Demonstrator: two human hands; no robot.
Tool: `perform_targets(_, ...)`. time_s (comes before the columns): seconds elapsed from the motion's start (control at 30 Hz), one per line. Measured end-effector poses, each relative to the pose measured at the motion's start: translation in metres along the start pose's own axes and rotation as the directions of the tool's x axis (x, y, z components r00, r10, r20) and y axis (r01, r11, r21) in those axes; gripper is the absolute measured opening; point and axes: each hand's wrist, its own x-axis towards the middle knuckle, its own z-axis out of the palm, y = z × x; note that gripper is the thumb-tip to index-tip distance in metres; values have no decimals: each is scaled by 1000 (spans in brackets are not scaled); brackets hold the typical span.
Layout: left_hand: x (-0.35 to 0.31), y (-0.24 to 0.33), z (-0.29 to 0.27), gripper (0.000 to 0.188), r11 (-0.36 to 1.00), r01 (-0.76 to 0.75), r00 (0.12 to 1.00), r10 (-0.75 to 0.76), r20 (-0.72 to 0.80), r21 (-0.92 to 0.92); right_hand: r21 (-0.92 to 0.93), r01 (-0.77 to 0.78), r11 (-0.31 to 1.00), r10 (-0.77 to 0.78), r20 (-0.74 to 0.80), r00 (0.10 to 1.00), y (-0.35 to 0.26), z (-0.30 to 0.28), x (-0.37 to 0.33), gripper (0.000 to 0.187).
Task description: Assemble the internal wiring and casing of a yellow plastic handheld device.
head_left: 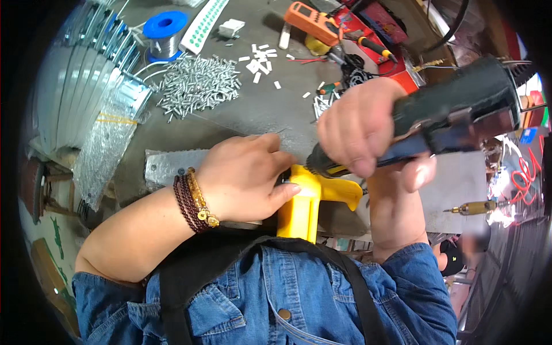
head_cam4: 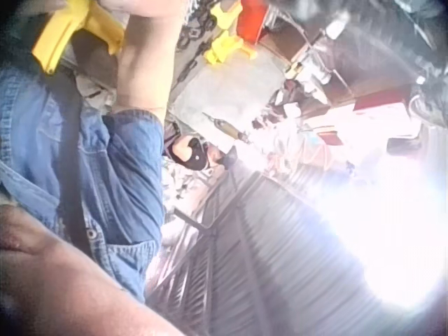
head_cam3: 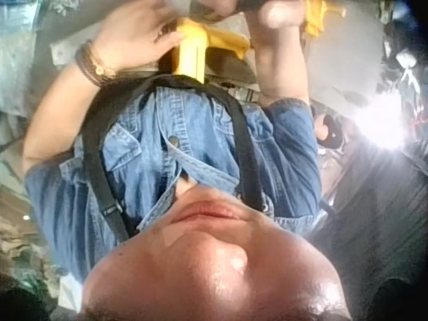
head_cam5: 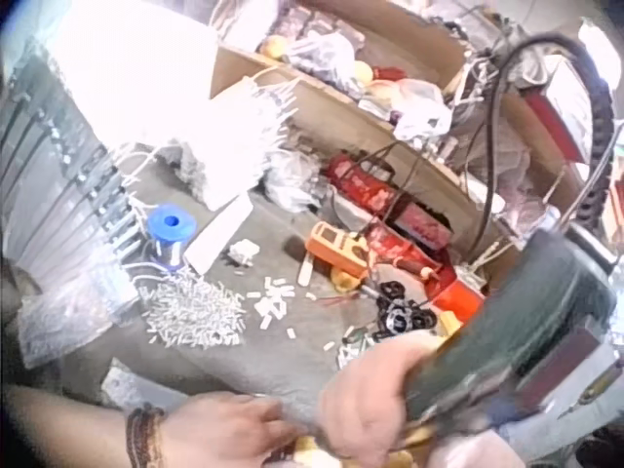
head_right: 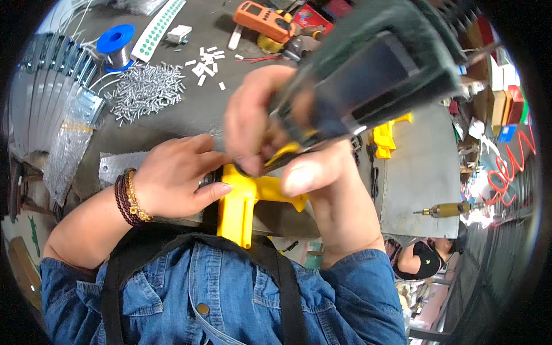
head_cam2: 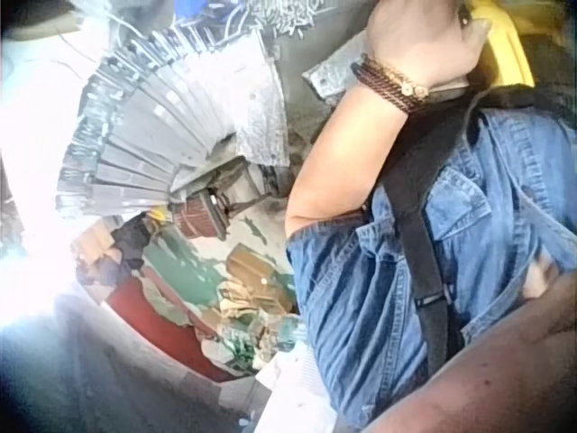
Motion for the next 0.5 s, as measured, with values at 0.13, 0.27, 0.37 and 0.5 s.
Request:
perform_targets(0.13, -1, -3, 2, 41, 972, -157, 968, 186, -169, 173, -9, -156, 988, 154, -104, 983, -16, 11, 3, 52)
perform_targets(0.27, 10, 4, 4, 35, 981, -187, 976, 191, -104, 54, 78, 190, 979, -197, 100, 975, -46, -12, -22, 52)
perform_targets(0.37, 6, 7, -3, 35, 988, -149, 988, 151, -39, 35, -118, 246, 962, -266, -208, 941, -78, -5, -72, 46)
perform_targets(0.5, 7, 9, -6, 39, 987, -159, 987, 158, -18, -22, -477, -419, 773, -239, -830, 503, -114, 10, -167, 42)
